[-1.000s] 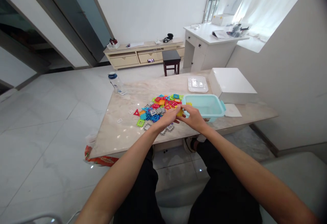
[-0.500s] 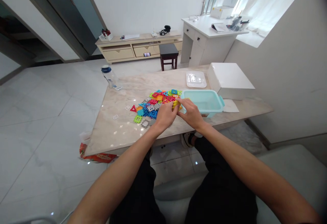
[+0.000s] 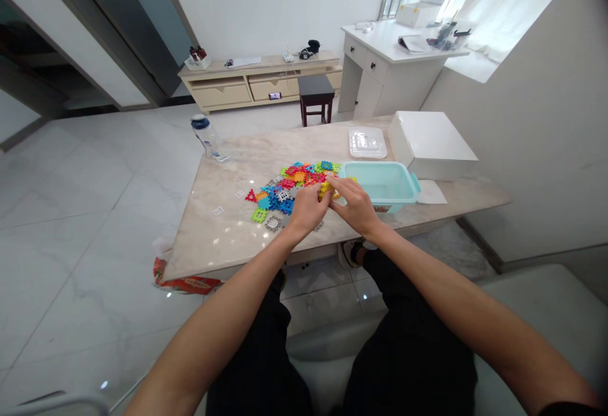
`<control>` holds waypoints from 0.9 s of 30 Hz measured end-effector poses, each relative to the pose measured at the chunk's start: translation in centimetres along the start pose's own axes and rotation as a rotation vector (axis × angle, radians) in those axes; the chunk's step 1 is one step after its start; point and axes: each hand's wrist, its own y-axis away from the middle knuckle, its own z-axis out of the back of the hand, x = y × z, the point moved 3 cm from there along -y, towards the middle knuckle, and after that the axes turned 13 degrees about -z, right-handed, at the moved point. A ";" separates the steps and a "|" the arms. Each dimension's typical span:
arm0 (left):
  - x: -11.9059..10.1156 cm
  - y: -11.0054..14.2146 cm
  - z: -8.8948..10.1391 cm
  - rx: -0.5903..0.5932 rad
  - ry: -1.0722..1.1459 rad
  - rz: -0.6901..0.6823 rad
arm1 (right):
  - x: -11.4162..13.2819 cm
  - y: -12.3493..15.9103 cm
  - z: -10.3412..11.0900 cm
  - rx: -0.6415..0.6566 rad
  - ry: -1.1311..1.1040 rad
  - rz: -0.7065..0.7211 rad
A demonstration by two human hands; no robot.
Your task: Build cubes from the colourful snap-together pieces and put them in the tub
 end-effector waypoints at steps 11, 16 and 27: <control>0.2 -0.3 -0.9 -0.009 0.038 0.002 | -0.2 -0.2 0.2 0.024 -0.024 0.014; -0.5 -1.0 -0.8 -0.050 0.020 -0.013 | -0.4 -0.7 0.9 -0.008 -0.028 -0.069; -0.6 -0.8 -1.1 -0.036 -0.037 -0.056 | -0.6 -0.4 1.1 -0.021 -0.012 -0.096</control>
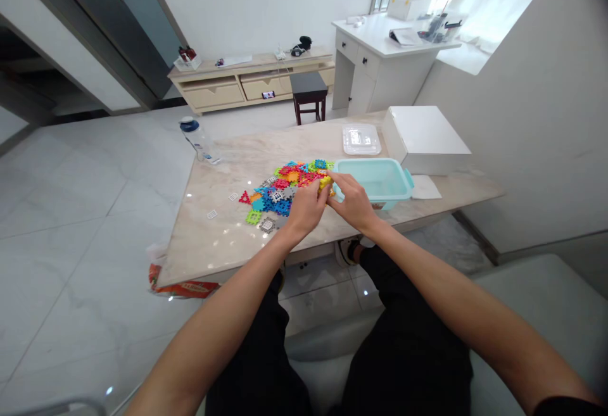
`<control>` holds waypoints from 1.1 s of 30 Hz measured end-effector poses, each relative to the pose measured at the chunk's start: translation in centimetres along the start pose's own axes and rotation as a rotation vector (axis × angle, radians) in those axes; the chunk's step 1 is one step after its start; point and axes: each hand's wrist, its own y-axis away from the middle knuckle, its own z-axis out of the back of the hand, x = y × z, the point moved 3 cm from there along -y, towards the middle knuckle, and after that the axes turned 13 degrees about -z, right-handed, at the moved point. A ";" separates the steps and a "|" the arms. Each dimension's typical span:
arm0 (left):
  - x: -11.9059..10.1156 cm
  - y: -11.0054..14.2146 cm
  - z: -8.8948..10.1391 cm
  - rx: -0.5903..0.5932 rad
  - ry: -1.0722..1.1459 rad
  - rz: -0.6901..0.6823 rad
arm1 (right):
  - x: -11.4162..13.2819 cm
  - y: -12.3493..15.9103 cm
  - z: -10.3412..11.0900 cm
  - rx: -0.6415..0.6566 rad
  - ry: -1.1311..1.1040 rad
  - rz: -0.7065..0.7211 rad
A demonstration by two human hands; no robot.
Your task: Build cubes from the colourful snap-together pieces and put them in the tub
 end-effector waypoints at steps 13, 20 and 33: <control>1.5 0.2 1.3 -0.140 0.133 0.138 | -1.2 -0.5 -0.9 0.144 -0.397 -0.475; 3.6 0.0 0.3 -0.198 0.443 0.328 | -1.8 0.0 -1.6 0.258 -0.635 -0.852; 2.9 0.5 0.2 -0.117 0.545 0.303 | -1.7 0.1 -1.6 0.256 -0.655 -0.847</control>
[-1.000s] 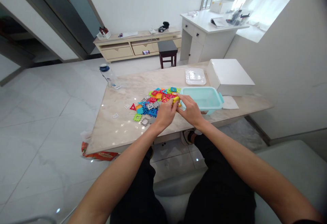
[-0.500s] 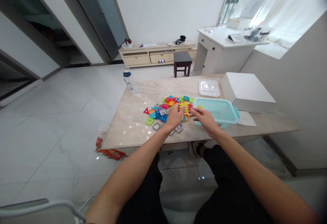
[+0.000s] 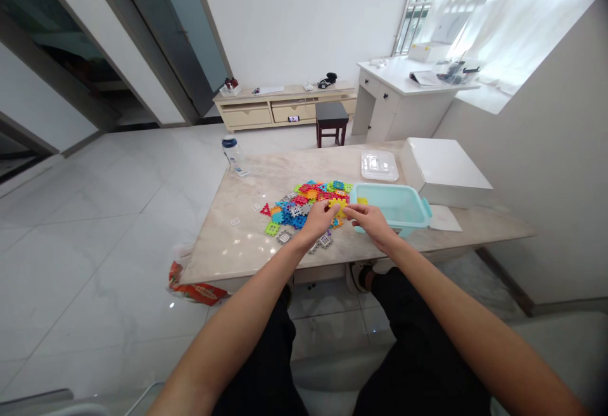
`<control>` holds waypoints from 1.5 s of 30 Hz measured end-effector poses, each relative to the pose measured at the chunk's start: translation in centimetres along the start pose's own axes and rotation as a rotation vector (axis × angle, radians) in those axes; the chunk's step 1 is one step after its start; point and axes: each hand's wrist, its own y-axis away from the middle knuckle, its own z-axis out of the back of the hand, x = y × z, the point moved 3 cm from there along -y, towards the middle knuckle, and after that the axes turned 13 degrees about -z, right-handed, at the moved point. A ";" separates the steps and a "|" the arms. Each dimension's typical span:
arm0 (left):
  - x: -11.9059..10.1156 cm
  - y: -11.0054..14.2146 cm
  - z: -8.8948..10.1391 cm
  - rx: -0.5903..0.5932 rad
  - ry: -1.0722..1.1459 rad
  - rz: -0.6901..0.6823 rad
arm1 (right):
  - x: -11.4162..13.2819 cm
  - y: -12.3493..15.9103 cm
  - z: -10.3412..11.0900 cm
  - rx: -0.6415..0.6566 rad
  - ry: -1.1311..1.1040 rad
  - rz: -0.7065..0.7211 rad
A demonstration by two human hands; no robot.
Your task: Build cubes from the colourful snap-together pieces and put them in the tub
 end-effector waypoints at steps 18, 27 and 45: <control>-0.8 0.0 0.9 0.023 0.089 -0.014 | 0.6 0.7 0.3 0.008 0.017 -0.006; -0.9 -0.2 1.0 -0.005 -0.074 -0.106 | 0.4 0.7 0.6 0.015 0.036 0.003; -0.3 -0.4 0.8 0.015 -0.066 -0.095 | 0.4 0.9 0.7 -0.010 0.045 0.011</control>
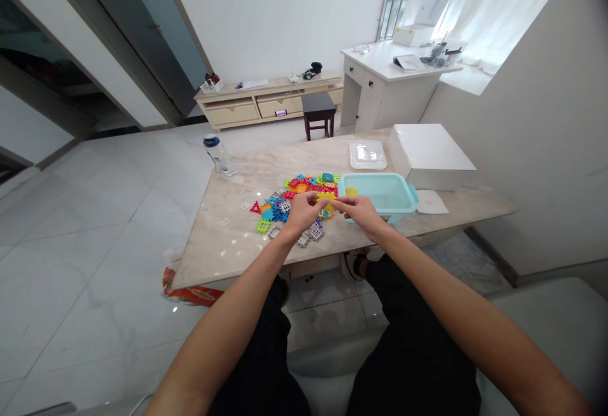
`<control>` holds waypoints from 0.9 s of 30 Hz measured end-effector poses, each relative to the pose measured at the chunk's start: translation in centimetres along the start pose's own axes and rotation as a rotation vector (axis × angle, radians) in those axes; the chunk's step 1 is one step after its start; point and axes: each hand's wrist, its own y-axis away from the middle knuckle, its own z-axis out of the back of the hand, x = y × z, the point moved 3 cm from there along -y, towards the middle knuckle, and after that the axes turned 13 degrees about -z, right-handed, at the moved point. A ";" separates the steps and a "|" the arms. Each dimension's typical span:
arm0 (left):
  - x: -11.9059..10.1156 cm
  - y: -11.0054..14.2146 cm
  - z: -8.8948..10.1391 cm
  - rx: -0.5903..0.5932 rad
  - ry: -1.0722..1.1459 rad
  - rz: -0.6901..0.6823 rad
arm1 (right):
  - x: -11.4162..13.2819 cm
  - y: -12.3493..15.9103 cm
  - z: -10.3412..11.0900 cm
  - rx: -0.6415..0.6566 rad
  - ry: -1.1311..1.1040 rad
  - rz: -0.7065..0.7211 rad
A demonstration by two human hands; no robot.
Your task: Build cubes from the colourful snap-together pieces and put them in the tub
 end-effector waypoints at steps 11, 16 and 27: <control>-0.1 0.0 0.1 0.023 0.003 -0.003 | 0.2 0.1 -0.1 0.020 0.020 0.013; -0.3 0.0 0.1 0.021 0.036 0.003 | -0.2 -0.3 0.1 0.011 0.034 0.016; 0.1 0.4 -0.3 0.061 0.051 0.052 | 1.1 1.7 -1.2 -0.070 0.649 0.675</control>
